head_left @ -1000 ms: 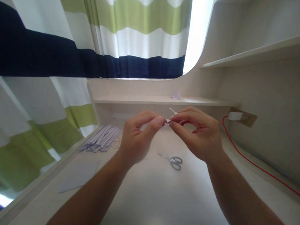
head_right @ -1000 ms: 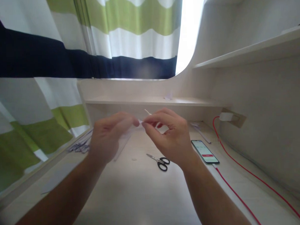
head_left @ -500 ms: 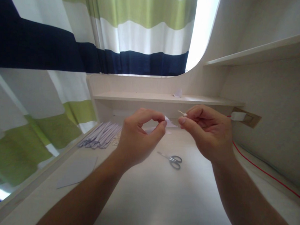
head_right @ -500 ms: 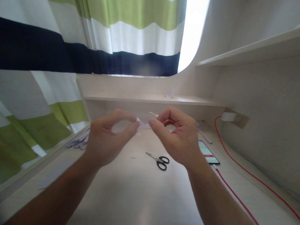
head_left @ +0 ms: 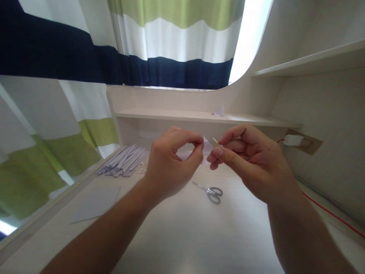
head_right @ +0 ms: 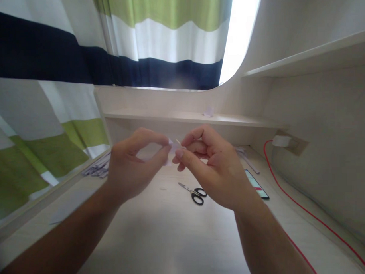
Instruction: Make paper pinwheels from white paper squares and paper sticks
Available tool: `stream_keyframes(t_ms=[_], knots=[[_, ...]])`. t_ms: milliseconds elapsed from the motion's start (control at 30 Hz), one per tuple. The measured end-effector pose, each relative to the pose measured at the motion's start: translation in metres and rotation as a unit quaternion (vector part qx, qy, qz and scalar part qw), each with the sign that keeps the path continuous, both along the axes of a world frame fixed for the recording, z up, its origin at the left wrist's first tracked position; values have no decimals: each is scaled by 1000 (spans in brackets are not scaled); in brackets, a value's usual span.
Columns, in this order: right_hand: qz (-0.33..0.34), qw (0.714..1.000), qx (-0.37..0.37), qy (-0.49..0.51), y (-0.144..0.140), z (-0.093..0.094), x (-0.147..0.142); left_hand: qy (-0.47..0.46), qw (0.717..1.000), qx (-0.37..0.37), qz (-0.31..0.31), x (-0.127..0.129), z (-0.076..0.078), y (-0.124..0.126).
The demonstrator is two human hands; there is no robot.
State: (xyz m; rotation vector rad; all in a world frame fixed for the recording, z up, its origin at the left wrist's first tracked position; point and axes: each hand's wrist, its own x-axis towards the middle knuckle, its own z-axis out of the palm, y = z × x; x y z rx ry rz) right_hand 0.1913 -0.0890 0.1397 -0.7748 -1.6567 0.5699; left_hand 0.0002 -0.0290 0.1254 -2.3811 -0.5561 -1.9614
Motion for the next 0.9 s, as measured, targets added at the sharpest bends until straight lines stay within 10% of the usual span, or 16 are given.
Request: stream_keyframes(t_ms=[900], knots=[[-15, 999, 0, -33, 5, -3, 1, 2, 1000, 1, -14, 4, -5, -5]])
